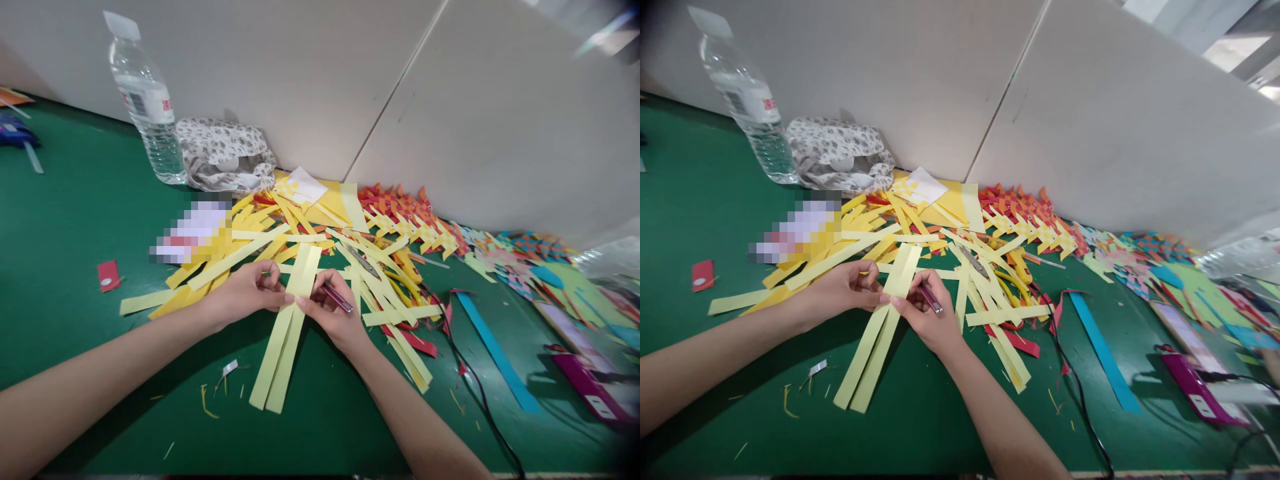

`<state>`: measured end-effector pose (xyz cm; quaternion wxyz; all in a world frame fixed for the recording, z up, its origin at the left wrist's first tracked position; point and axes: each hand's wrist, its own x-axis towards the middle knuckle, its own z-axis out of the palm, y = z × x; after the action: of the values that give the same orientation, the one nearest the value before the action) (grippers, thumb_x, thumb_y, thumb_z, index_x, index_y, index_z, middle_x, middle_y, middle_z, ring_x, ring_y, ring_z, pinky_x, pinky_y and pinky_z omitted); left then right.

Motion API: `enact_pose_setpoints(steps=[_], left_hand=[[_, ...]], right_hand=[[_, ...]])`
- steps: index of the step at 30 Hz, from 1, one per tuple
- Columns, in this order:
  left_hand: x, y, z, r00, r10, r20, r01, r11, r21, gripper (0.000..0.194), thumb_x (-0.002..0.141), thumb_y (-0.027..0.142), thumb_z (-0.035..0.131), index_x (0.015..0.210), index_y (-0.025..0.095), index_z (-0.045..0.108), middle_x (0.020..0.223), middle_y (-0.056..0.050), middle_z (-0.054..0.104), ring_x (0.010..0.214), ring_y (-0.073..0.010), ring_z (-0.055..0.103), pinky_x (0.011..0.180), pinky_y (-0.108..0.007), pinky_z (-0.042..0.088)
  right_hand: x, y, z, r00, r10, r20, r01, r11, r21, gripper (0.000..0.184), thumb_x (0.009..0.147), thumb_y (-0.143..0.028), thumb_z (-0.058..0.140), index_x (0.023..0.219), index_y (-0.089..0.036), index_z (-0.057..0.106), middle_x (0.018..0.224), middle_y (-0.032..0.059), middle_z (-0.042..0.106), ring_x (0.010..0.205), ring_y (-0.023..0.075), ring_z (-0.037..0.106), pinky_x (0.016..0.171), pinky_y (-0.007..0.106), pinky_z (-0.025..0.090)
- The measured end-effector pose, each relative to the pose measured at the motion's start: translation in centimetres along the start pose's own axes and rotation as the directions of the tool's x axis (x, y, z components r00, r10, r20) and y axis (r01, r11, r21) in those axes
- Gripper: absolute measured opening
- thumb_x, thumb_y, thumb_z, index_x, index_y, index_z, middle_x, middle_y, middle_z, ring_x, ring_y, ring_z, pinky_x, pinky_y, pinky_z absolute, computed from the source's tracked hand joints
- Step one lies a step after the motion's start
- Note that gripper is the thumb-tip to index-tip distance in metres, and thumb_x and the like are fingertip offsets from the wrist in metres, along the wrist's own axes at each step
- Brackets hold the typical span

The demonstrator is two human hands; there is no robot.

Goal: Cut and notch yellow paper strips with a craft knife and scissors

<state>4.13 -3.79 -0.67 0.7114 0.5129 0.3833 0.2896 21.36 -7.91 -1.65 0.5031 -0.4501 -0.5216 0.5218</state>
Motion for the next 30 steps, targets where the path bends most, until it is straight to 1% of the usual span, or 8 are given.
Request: enact_pose_setpoints(steps=[4, 7, 13, 21, 30], left_hand=[[0.05, 0.00, -0.01, 1.000, -0.002, -0.001, 0.002, 1.000, 0.007, 0.037, 0.064, 0.021, 0.071, 0.064, 0.021, 0.034, 0.059, 0.008, 0.056, 0.055, -0.0078, 0.054, 0.062, -0.025, 0.046], [0.06, -0.02, -0.03, 1.000, -0.004, 0.021, 0.004, 1.000, 0.008, 0.038, 0.064, 0.021, 0.071, 0.063, 0.021, 0.033, 0.057, 0.008, 0.056, 0.055, -0.0080, 0.054, 0.061, -0.026, 0.046], [-0.05, 0.09, 0.04, 0.999, -0.010, 0.040, 0.009, 0.999, 0.030, 0.040, 0.064, 0.021, 0.071, 0.061, 0.021, 0.031, 0.056, 0.008, 0.054, 0.052, -0.0065, 0.050, 0.056, -0.023, 0.042], [-0.12, 0.20, -0.07, 0.998, -0.023, 0.057, 0.019, 0.997, 0.071, 0.041, 0.063, 0.023, 0.071, 0.061, 0.021, 0.030, 0.058, 0.007, 0.055, 0.054, -0.0077, 0.052, 0.058, -0.024, 0.044], [-0.12, 0.17, -0.11, 0.997, -0.036, 0.061, 0.031, 0.995, 0.092, 0.042, 0.063, 0.024, 0.071, 0.061, 0.022, 0.030, 0.058, 0.007, 0.057, 0.054, -0.0090, 0.053, 0.059, -0.026, 0.045]], right_hand=[[-0.04, -0.04, 0.00, 1.000, 0.008, 0.014, -0.008, 1.000, -0.005, 0.033, 0.065, -0.024, 0.074, 0.078, -0.024, 0.044, 0.064, -0.0074, 0.048, 0.055, 0.0094, 0.044, 0.050, 0.023, 0.036], [-0.03, -0.14, -0.04, 1.000, 0.017, 0.025, -0.017, 1.000, -0.001, 0.034, 0.064, -0.025, 0.075, 0.078, -0.024, 0.044, 0.064, -0.0071, 0.049, 0.055, 0.0096, 0.044, 0.050, 0.023, 0.037], [-0.12, -0.08, -0.20, 0.998, 0.022, 0.060, -0.022, 1.000, 0.007, 0.033, 0.065, -0.023, 0.074, 0.079, -0.024, 0.044, 0.063, -0.0078, 0.047, 0.055, 0.0090, 0.043, 0.050, 0.022, 0.037], [-0.15, -0.08, -0.44, 0.997, 0.026, 0.069, -0.023, 0.999, -0.040, 0.033, 0.064, -0.026, 0.075, 0.079, -0.025, 0.045, 0.068, -0.0062, 0.046, 0.057, 0.0099, 0.046, 0.050, 0.023, 0.039], [-0.14, -0.28, -0.44, 0.995, 0.025, 0.092, -0.022, 0.999, -0.026, 0.033, 0.064, -0.024, 0.075, 0.077, -0.024, 0.045, 0.067, -0.0063, 0.047, 0.055, 0.0090, 0.043, 0.048, 0.022, 0.036]])
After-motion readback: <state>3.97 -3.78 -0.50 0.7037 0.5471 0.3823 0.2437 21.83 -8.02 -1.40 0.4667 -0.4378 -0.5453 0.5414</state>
